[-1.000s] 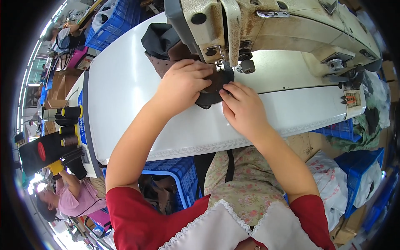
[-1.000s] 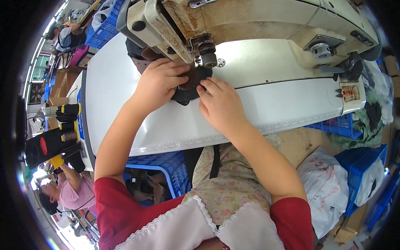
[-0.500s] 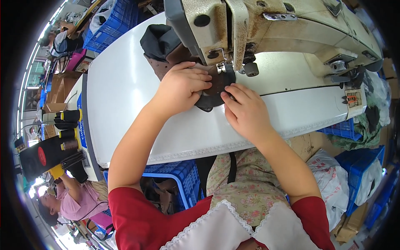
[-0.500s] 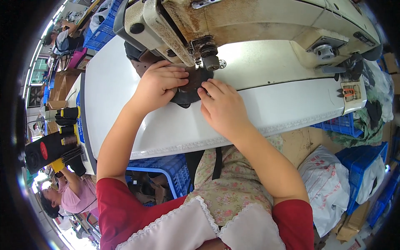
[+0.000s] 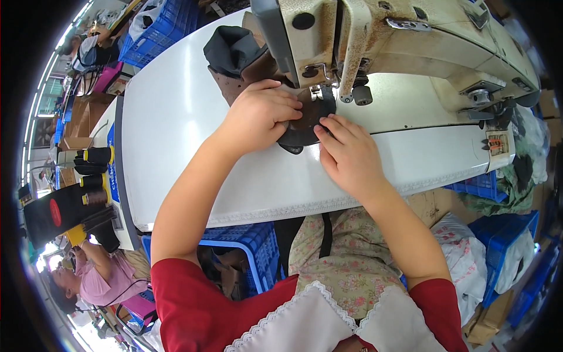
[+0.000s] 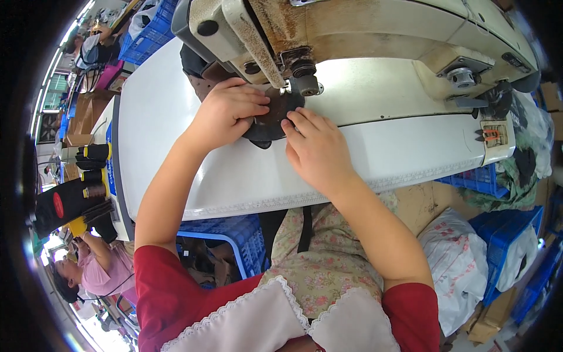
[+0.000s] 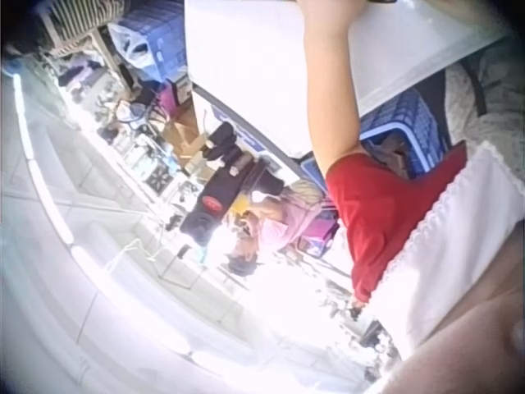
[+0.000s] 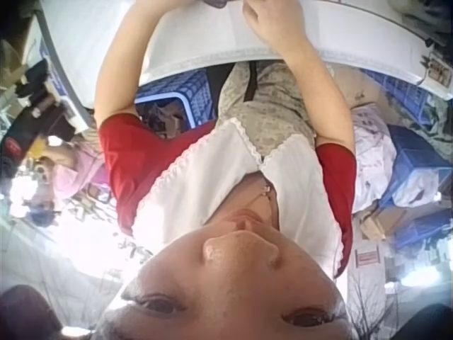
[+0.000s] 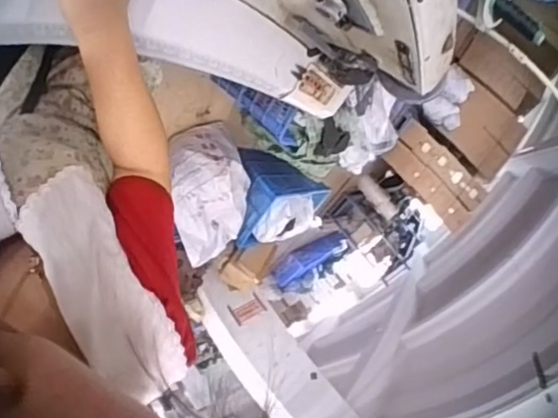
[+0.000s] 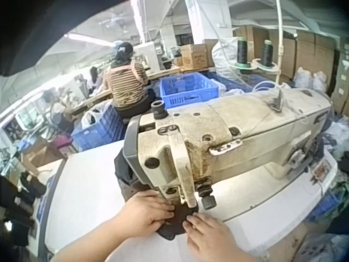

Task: Sewing components of a brown leather shoe together using an industrial sewing machine.

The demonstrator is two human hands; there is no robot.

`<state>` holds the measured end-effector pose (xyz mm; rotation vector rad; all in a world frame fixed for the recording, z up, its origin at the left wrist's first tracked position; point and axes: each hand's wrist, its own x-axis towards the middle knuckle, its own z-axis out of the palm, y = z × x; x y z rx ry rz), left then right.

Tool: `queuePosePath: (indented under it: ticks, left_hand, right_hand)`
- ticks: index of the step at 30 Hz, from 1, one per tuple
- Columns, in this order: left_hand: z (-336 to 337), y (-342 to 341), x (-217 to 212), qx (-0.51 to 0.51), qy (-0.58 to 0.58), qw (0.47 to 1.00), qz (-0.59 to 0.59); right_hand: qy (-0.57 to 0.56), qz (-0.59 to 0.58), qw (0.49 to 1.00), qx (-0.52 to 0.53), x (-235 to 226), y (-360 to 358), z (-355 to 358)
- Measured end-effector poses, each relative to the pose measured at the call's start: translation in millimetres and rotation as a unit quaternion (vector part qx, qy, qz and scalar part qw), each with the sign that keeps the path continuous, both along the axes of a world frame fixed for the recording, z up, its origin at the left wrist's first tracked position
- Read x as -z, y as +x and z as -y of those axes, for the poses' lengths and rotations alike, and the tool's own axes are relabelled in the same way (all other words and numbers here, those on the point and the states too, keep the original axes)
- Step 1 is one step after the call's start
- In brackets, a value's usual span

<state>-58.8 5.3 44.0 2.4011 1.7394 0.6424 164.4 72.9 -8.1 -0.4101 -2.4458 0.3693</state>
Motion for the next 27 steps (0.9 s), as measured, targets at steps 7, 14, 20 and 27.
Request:
queuePosePath:
  ticks: [7, 14, 20, 27]
  left_hand:
    - [-4.9, -3.0, 0.8, -0.007, 0.006, 1.0, -0.016]
    - [-5.8, -1.8, -0.5, -0.021, 0.003, 0.999, -0.047]
    - [-4.6, -1.4, -2.0, -0.019, -0.01, 0.998, -0.064]
    - [-3.9, 7.9, -2.9, -0.031, 0.003, 0.994, -0.105]
  right_hand:
    - [-0.016, 0.004, 1.0, 0.006, 0.4, -4.1, -2.2]
    - [-0.013, 0.004, 0.999, 0.031, -1.4, -6.1, -3.9]
    - [-0.008, -0.008, 1.0, 0.011, 1.8, -1.1, -3.4]
    - [-0.007, -0.02, 0.999, 0.027, 2.8, -2.6, -3.0]
